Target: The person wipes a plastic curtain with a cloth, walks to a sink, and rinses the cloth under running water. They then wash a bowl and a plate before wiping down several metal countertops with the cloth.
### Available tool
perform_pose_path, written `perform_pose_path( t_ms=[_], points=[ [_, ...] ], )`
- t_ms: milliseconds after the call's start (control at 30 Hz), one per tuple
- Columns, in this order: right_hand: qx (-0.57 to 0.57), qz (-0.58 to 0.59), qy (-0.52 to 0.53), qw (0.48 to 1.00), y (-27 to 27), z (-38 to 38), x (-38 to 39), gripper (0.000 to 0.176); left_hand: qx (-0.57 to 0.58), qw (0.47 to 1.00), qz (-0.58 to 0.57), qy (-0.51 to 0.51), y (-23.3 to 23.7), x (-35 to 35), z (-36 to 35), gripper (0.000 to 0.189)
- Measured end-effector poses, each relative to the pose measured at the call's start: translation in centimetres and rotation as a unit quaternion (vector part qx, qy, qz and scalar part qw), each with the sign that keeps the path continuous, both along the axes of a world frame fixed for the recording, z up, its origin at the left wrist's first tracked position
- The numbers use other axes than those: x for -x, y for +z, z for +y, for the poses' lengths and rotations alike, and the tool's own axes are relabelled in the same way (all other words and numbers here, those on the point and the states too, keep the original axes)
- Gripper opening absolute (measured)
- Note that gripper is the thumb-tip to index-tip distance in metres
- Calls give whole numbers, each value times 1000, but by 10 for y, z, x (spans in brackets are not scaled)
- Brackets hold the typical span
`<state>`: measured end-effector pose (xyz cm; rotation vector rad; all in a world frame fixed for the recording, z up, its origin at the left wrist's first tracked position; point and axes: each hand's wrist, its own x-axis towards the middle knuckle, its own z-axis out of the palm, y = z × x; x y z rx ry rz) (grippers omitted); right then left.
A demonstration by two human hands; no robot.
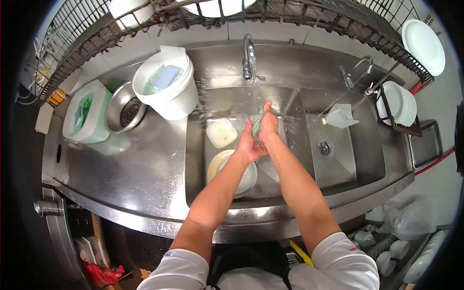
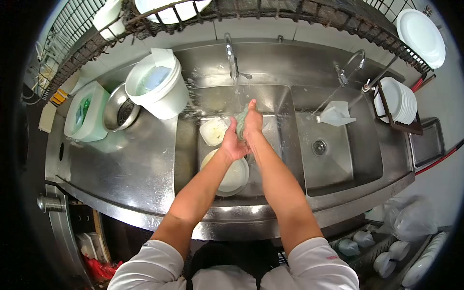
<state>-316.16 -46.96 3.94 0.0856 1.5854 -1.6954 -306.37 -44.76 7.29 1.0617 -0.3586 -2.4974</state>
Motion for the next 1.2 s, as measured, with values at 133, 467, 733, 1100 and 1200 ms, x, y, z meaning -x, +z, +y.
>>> perform_pose_path(
  t_ms=[133, 467, 733, 1100, 1200],
  points=[
    [91, 73, 114, 987, -18, 26, 8, 43, -29, 983, 163, 83, -76, 21, -18, 52],
    [-15, 550, 186, 814, 23, 31, -17, 27, -8, 992, 75, 99, -49, 31, -29, 37],
    [-94, 626, 177, 754, -33, -25, 59, 38, 182, 975, -118, -47, -25, -5, 1, 30],
    [33, 685, 143, 714, 74, -119, -83, 50, 438, 842, -312, -52, -67, -102, -17, 23],
    [167, 632, 313, 689, 138, -142, -141, 52, 517, 778, -352, -54, -36, -136, -20, 23]
  ],
)
